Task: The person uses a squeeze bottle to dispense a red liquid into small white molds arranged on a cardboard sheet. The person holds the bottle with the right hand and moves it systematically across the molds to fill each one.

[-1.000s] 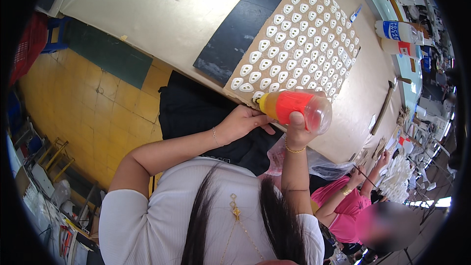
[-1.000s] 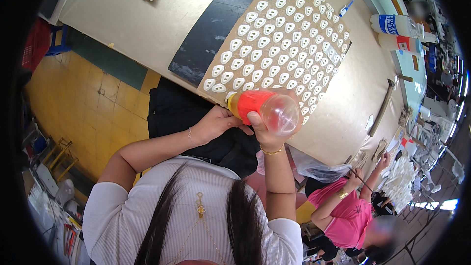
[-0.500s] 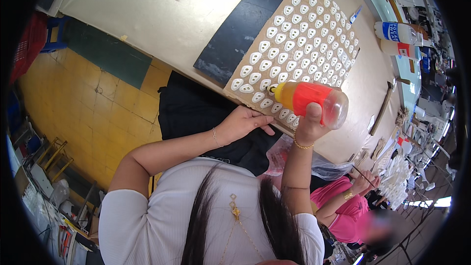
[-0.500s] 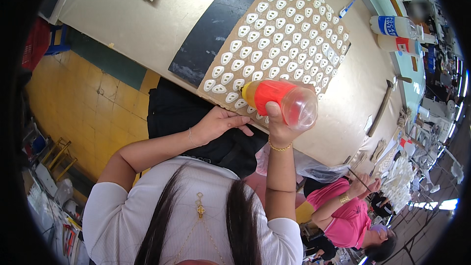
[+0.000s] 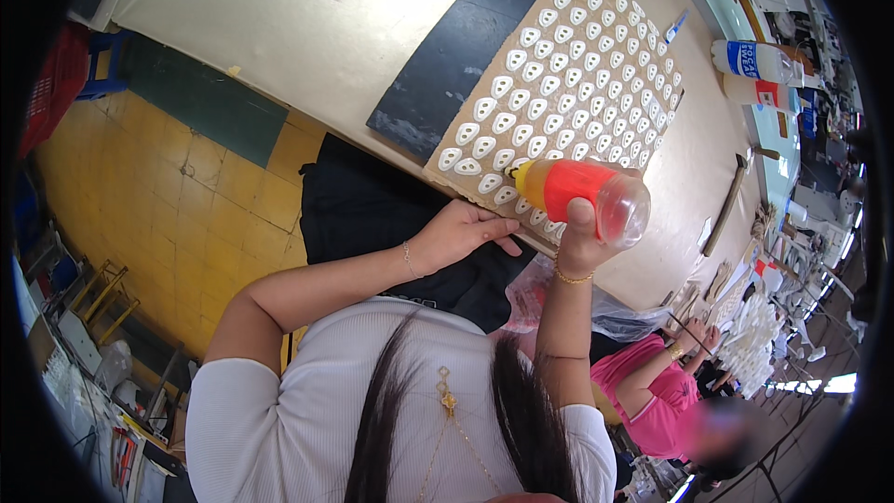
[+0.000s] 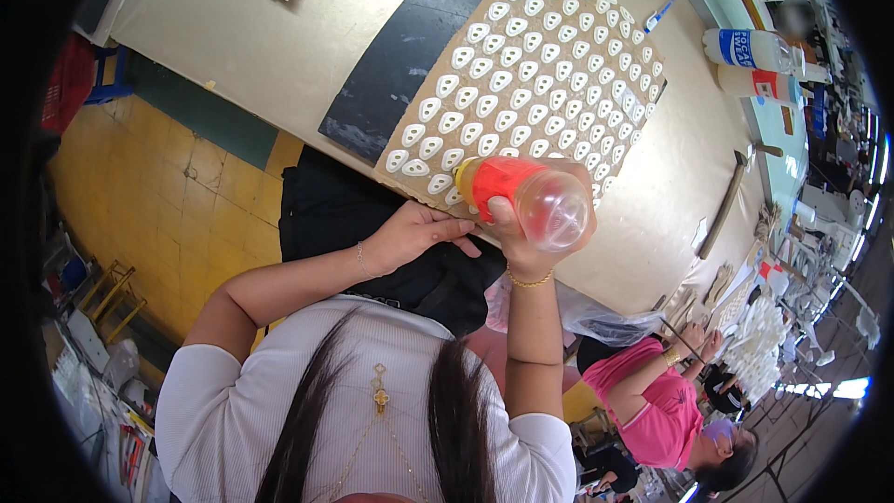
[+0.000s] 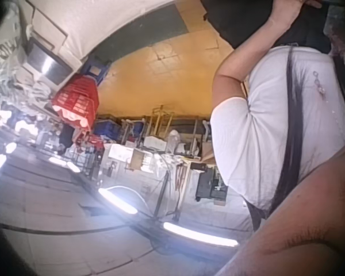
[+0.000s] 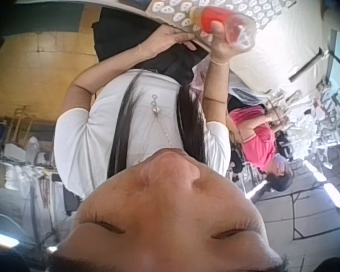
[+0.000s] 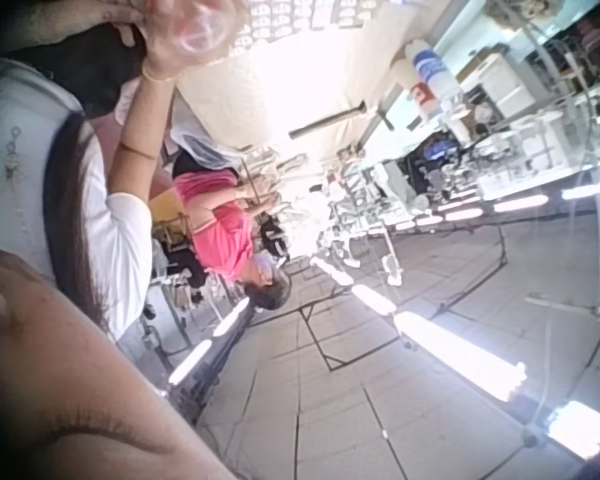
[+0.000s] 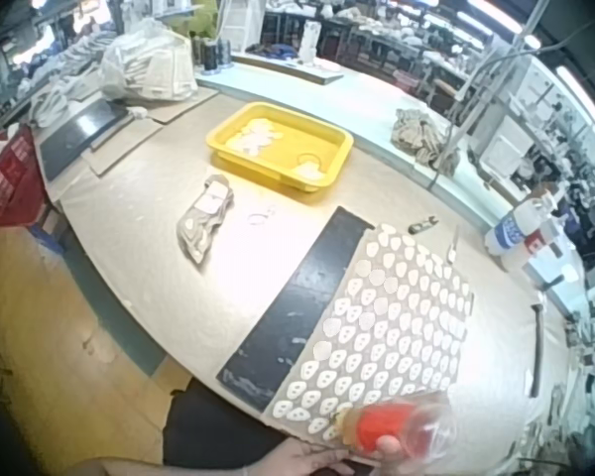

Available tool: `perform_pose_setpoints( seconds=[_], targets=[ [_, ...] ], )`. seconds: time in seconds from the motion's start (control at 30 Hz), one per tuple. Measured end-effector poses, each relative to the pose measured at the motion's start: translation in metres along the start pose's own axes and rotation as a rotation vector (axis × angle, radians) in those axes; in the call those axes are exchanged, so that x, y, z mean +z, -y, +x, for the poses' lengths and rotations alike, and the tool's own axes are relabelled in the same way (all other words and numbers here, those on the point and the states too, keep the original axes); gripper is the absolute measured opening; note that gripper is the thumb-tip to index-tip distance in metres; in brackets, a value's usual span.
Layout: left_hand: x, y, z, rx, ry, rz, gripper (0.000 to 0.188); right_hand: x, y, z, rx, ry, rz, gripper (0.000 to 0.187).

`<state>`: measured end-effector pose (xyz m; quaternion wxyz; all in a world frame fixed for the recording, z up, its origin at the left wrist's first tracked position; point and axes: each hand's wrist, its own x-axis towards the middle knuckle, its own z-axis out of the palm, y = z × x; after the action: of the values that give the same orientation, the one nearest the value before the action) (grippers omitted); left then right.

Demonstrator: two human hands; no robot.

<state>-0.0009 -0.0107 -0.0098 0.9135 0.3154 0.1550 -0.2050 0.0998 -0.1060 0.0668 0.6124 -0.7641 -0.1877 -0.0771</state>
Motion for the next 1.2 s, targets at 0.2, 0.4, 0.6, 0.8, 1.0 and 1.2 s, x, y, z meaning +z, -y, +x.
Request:
perform_pose_setpoints(
  seconds=[0.2, 0.4, 0.6, 0.8, 1.0, 1.2],
  targets=[
    [0.000, -0.002, 0.000, 0.002, 0.012, 0.028, 0.024, -0.006, -0.008, 0.007, -0.046, -0.010, -0.039, 0.044],
    [-0.001, 0.000, 0.000, 0.014, 0.009, 0.017, 0.024, -0.006, -0.014, 0.012, -0.079, -0.001, -0.047, 0.043],
    [-0.001, -0.001, -0.002, 0.011, 0.009, 0.068, 0.025, 0.001, -0.012, 0.013, -0.024, -0.006, 0.019, 0.043],
    [-0.001, 0.000, -0.001, 0.032, 0.016, 0.012, 0.025, 0.009, -0.004, 0.013, -0.044, 0.084, -0.032, 0.046],
    [0.002, -0.001, -0.002, 0.021, -0.010, 0.012, 0.024, 0.011, 0.002, 0.010, -0.044, 0.069, -0.024, 0.045],
    [-0.003, 0.004, -0.001, 0.021, 0.017, 0.045, 0.025, 0.009, 0.002, 0.010, 0.012, 0.003, 0.051, 0.047]
  ],
)
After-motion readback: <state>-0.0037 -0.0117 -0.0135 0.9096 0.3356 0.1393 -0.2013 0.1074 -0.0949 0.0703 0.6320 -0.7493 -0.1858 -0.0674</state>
